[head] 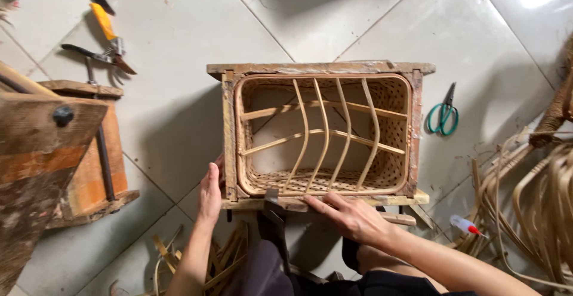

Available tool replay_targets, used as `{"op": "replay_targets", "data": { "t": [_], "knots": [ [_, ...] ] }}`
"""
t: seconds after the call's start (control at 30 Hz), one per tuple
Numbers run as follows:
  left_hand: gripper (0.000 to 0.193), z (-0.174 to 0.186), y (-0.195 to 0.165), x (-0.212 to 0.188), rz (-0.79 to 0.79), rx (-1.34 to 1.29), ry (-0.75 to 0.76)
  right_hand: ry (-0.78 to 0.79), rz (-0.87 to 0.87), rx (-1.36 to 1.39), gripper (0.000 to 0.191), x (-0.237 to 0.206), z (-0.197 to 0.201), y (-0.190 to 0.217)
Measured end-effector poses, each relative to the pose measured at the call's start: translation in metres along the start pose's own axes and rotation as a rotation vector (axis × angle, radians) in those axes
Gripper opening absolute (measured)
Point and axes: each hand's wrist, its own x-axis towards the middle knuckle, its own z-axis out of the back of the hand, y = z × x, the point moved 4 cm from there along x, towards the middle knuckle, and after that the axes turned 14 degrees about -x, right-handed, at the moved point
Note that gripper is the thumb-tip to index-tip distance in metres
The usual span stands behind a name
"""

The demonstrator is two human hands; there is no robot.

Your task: The person sits on the floor repairing a woven bamboo basket held in a wooden frame. They bend and insert thin bamboo strips across the basket interior, tap them into place with a hammer, and squeeze glue from a bottle onto the strips and rim.

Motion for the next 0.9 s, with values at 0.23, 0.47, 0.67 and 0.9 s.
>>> {"op": "replay_targets", "data": {
  "t": [0.23,0.47,0.67,0.9],
  "knots": [
    [0.079,-0.006,-0.005,-0.006,0.146,-0.029,-0.038,0.118,0.091,-0.125,0.093,0.048,-0.016,0.01],
    [0.084,-0.006,-0.001,-0.007,0.151,-0.084,-0.005,-0.12,0.09,0.058,0.076,0.085,-0.012,0.002],
    [0.079,0.0,0.006,-0.002,0.112,0.106,-0.049,-0.139,-0.039,-0.029,0.061,0.11,0.01,-0.01],
    [0.088,0.0,0.006,0.0,-0.02,0.223,-0.03,-0.345,-0.012,-0.056,0.055,0.149,0.05,-0.038]
  ]
}}
